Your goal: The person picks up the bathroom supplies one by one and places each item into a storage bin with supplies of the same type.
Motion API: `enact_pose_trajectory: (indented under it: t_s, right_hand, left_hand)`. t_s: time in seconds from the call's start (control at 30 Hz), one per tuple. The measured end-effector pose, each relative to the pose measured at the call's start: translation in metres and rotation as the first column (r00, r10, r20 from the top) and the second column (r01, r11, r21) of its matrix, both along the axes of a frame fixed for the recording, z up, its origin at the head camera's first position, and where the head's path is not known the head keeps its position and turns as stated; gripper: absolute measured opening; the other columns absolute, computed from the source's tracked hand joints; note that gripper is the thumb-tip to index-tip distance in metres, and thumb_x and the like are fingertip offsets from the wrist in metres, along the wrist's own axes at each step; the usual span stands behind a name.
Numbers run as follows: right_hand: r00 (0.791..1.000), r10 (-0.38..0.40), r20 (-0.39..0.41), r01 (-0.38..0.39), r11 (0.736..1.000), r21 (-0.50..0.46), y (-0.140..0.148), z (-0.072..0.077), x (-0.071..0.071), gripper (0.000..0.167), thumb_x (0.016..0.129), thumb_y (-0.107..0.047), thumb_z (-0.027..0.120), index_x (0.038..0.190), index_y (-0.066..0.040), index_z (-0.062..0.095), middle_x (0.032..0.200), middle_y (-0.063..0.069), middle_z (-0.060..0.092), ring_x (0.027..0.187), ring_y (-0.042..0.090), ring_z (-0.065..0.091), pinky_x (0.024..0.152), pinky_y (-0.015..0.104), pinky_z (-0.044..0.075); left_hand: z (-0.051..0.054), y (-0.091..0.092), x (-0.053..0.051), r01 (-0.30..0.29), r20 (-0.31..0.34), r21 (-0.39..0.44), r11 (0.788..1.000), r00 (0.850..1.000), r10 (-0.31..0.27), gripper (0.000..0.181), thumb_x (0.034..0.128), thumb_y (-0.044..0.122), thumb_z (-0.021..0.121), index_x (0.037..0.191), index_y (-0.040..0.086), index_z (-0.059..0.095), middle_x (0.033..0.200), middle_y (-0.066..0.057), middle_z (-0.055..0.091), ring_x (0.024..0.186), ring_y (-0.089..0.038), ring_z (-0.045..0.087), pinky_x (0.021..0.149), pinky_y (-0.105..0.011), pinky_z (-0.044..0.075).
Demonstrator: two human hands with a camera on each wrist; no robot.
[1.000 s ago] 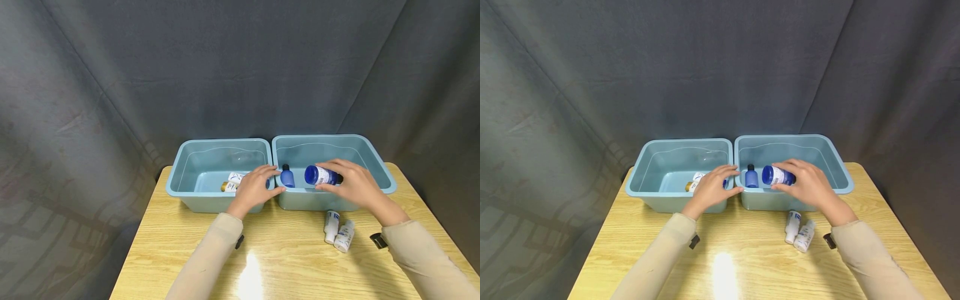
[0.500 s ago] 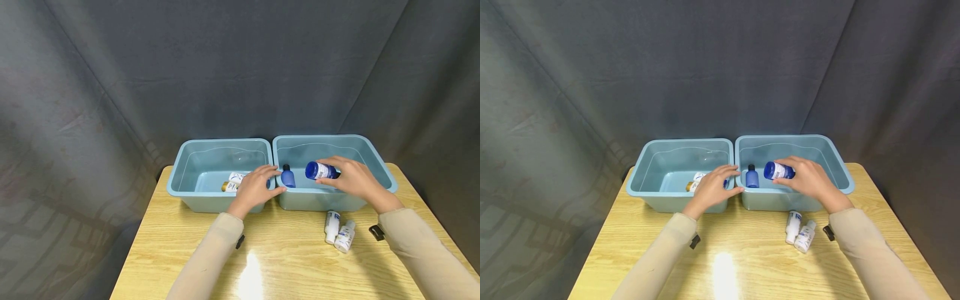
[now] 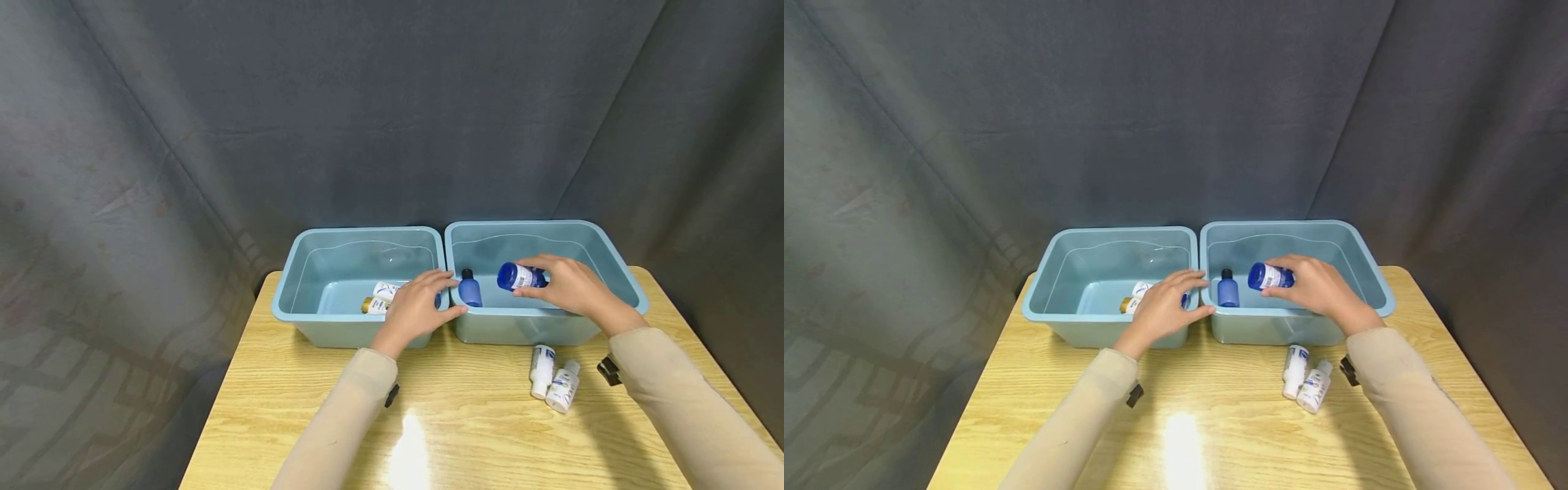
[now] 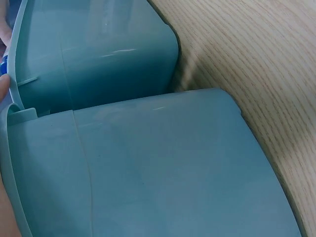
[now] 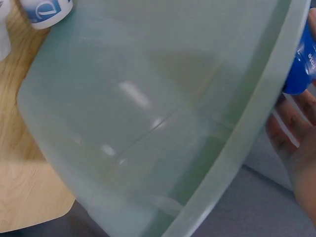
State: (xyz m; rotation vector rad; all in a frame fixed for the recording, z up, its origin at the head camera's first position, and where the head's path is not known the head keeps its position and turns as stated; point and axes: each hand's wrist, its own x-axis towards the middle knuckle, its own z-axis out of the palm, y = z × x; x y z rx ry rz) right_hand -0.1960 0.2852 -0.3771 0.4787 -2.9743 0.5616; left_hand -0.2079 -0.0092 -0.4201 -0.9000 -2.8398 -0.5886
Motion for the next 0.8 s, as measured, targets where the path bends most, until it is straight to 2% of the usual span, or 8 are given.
enact_pose_trajectory:
  t_s: [0.27, 0.57, 0.8]
  right_hand:
    - [0.999, 0.002, 0.046, -0.002, 1.000, 0.000, 0.001, -0.009, -0.008, 0.066, 0.082, -0.046, 0.080, 0.132, -0.005, 0.064, 0.122, 0.025, 0.064, 0.088, 0.026, 0.063, 0.064, 0.039, 0.050]
    - [0.997, 0.016, 0.070, -0.016, 1.000, 0.005, 0.001, -0.016, -0.013, 0.074, 0.081, -0.057, 0.075, 0.131, -0.003, 0.064, 0.120, 0.023, 0.066, 0.096, 0.031, 0.065, 0.077, 0.051, 0.052]
    - [0.992, 0.028, 0.119, -0.031, 0.999, 0.020, -0.002, -0.020, -0.018, 0.064, 0.083, -0.043, 0.079, 0.129, -0.002, 0.065, 0.122, 0.023, 0.065, 0.109, 0.041, 0.062, 0.088, 0.060, 0.048]
  left_hand:
    - [0.000, -0.001, 0.000, -0.002, -0.004, -0.003, 1.000, 1.000, 0.002, 0.059, 0.0896, 0.064, 0.060, 0.137, 0.030, 0.060, 0.149, 0.010, 0.047, 0.140, -0.012, 0.038, 0.105, -0.043, 0.043]
    - [0.001, -0.001, 0.000, -0.008, 0.000, -0.010, 1.000, 1.000, 0.008, 0.059, 0.0897, 0.064, 0.060, 0.137, 0.030, 0.060, 0.149, 0.010, 0.047, 0.140, -0.012, 0.038, 0.106, -0.042, 0.042]
    - [0.001, -0.001, 0.001, -0.013, -0.004, -0.017, 1.000, 1.000, 0.013, 0.059, 0.0896, 0.065, 0.059, 0.137, 0.030, 0.060, 0.149, 0.011, 0.047, 0.140, -0.011, 0.037, 0.104, -0.041, 0.044]
